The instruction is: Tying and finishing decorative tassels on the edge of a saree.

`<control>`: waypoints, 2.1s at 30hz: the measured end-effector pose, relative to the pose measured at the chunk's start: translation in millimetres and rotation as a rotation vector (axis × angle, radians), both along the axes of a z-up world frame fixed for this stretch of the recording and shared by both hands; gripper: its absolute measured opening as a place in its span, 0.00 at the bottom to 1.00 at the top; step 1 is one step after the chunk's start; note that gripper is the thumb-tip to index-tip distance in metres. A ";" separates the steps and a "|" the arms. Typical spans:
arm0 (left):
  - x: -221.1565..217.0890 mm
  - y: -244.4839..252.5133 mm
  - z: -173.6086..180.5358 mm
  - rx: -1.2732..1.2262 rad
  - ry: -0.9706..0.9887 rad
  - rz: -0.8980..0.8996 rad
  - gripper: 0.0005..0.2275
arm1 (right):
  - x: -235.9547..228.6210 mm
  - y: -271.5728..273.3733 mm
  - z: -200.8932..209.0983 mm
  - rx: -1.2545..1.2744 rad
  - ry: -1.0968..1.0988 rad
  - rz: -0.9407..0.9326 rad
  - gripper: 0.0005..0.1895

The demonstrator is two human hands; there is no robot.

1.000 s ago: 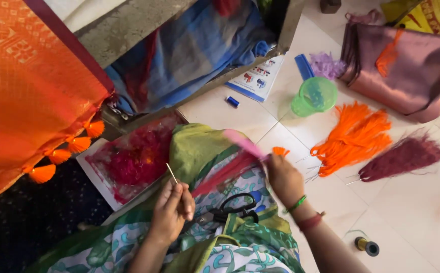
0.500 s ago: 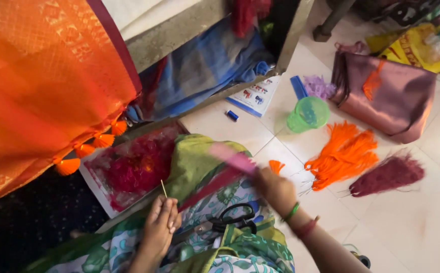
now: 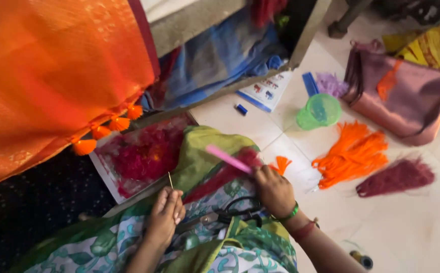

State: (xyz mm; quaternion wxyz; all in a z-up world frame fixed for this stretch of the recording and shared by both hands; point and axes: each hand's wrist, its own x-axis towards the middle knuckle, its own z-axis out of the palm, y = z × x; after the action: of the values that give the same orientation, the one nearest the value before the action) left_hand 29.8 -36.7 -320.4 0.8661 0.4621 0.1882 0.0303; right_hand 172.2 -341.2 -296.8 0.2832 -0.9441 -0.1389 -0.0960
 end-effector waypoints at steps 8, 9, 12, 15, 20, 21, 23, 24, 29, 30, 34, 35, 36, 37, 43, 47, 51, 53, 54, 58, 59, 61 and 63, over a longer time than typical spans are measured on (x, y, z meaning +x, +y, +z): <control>-4.2 -10.1 6.7 0.127 0.093 -0.113 0.07 | 8.1 7.6 -10.7 -0.054 -0.031 0.041 0.14; -5.0 -5.5 6.0 0.121 0.082 -0.075 0.08 | 12.5 -1.5 -28.1 -0.060 -0.003 0.060 0.14; 1.5 4.5 0.4 0.078 0.027 -0.005 0.08 | 33.0 -24.8 -33.3 -0.010 0.062 -0.055 0.12; 2.9 5.9 4.8 0.025 0.010 0.043 0.08 | 25.4 -10.0 3.1 0.040 0.009 -0.051 0.10; 4.2 1.6 10.0 -0.004 -0.025 -0.038 0.09 | 7.5 -11.3 -7.5 -0.094 -0.173 0.280 0.12; 4.0 3.1 6.7 -0.015 -0.018 -0.010 0.08 | 17.0 -15.8 -7.8 -0.039 -0.018 0.114 0.12; -0.5 3.7 3.9 -0.030 -0.007 0.030 0.07 | 17.0 -17.7 -0.9 0.014 0.139 -0.041 0.13; 1.6 6.7 5.7 -0.026 -0.015 0.037 0.07 | 13.4 -11.4 6.1 0.072 0.131 -0.041 0.12; 2.5 7.2 11.5 -0.032 -0.021 -0.024 0.08 | -3.3 -6.6 10.0 -0.090 -0.216 0.271 0.14; 2.9 6.2 10.4 -0.048 -0.015 -0.024 0.08 | 6.6 -10.8 9.2 -0.036 -0.055 0.161 0.14; 3.4 4.5 5.2 -0.045 -0.045 -0.026 0.09 | 6.6 -7.3 4.2 0.285 0.469 -0.159 0.11; 3.4 3.8 6.6 -0.047 -0.046 -0.015 0.09 | 1.7 2.3 17.2 0.281 0.470 -0.148 0.11; 3.2 4.1 8.6 -0.054 -0.024 -0.036 0.08 | -7.1 11.3 29.9 0.129 0.272 0.014 0.14; 3.3 4.1 10.9 -0.061 -0.002 -0.058 0.08 | -15.6 19.8 42.9 -0.023 0.073 0.175 0.16; 5.3 6.3 24.8 -0.026 -0.023 -0.105 0.09 | 26.4 1.7 -9.7 0.136 0.145 -0.030 0.12; 0.2 13.6 13.7 -0.037 -0.058 -0.106 0.09 | 2.0 20.3 12.2 0.219 0.194 -0.123 0.12; -2.0 18.9 6.5 -0.038 -0.054 -0.067 0.08 | -6.0 24.9 30.6 -0.143 -0.142 0.183 0.12; -2.9 23.0 5.5 -0.046 -0.089 -0.025 0.08 | 14.7 -1.2 -2.3 -0.234 -0.166 0.214 0.11; -4.4 26.7 6.7 -0.069 -0.102 0.010 0.08 | 31.4 -21.6 -31.6 -0.184 -0.047 0.087 0.10; -16.2 65.9 25.4 -0.046 -0.090 0.168 0.10 | 60.9 -53.9 -56.7 0.317 0.422 -0.183 0.13; -20.5 83.9 51.1 -0.048 -0.097 0.182 0.10 | 53.9 -45.2 -34.4 0.313 0.418 -0.169 0.13; -32.1 115.2 100.8 0.342 -0.020 0.512 0.11 | 31.0 -36.5 11.2 0.663 0.727 -0.275 0.15; -44.3 139.5 128.0 0.581 0.022 0.585 0.11 | 26.5 -42.5 21.4 0.537 0.685 -0.038 0.13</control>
State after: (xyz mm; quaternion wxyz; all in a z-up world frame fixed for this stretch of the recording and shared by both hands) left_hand -14.6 102.8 -192.5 0.6524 0.6147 0.3046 0.3221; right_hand 198.7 -383.8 -275.4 0.5465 -0.8167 0.0104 0.1847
